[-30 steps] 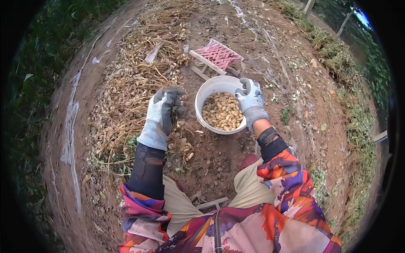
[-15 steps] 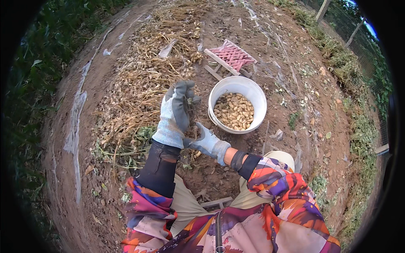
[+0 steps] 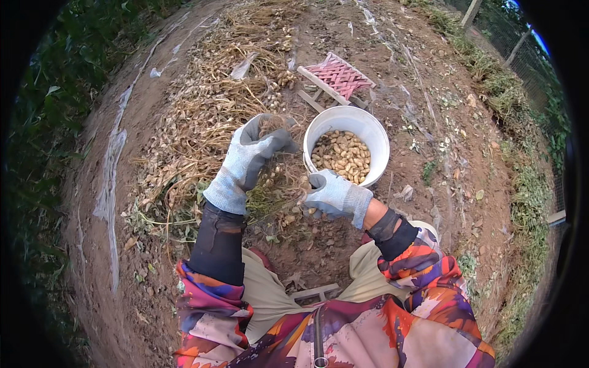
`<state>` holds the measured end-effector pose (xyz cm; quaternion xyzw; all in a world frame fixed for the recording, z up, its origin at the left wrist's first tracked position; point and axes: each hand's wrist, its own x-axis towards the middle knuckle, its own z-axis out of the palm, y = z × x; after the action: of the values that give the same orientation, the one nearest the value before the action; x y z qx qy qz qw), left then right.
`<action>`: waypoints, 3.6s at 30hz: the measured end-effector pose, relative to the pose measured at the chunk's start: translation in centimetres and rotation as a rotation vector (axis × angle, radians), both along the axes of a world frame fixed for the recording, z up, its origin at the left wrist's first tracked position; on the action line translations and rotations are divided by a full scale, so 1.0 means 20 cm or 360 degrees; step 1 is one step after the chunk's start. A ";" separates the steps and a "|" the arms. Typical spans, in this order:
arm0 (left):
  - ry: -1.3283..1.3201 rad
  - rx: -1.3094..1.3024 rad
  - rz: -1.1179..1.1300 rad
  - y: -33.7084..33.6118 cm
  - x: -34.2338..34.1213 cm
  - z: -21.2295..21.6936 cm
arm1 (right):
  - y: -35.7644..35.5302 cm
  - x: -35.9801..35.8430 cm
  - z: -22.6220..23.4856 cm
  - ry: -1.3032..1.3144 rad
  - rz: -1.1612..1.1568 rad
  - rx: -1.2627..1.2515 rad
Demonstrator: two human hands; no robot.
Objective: The person sits on a small stool in a garden and harvests peanuts by hand. They pull peanut plants from the soil, shake off dirt, and detach the peanuts from the vines, placing them into a white bucket.
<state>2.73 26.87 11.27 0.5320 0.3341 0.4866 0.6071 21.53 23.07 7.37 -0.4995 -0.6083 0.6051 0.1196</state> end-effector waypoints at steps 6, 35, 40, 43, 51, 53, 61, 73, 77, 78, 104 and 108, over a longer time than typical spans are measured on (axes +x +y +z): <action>0.0336 -0.0123 -0.0657 0.00 0.07 0.04 | 0.02 0.31 0.23 0.0618 -0.0556 -0.0262; 0.1467 0.0027 0.0022 -0.04 0.32 0.01 | 0.20 0.42 -0.02 -0.0685 -0.0146 0.1777; 0.1252 0.0190 0.0054 -0.05 0.23 -0.05 | 0.17 0.32 0.16 -0.0181 -0.0287 0.0715; 0.1433 0.0229 0.0076 -0.06 0.30 -0.02 | 0.29 0.40 -0.03 0.0730 -0.0746 0.0293; 0.1597 0.0136 0.0040 -0.06 0.23 -0.04 | 0.30 0.33 -0.05 -0.1136 -0.0340 0.1418; 0.1216 0.0153 0.0123 0.00 0.13 -0.19 | 0.36 0.39 -0.06 -0.1337 -0.0457 0.1280; 0.0476 -0.0732 -0.0050 -0.03 0.13 -0.07 | 0.38 0.37 -0.06 -0.0379 -0.0496 0.1358; -0.0067 -0.1140 -0.0699 -0.02 0.12 -0.05 | 0.28 0.29 0.06 0.0152 -0.0418 0.0916; 0.0251 -0.0907 -0.0388 -0.07 0.19 0.00 | 0.38 0.45 -0.04 -0.0931 -0.0604 0.1537; 0.0190 -0.0915 -0.0363 -0.06 0.18 0.01 | 0.39 0.46 -0.01 -0.1146 -0.0615 0.1364; 0.1071 0.1231 0.0539 -0.03 0.25 -0.15 | 0.09 0.22 0.09 -0.0660 -0.0508 0.1298; 0.1663 0.1556 0.0379 -0.08 0.33 -0.11 | 0.07 0.29 0.01 -0.1138 -0.0265 0.1717</action>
<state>9.25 25.33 9.12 0.8657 0.3804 0.3252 0.0038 27.33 24.56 7.66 -0.5853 -0.7882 -0.0001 0.1905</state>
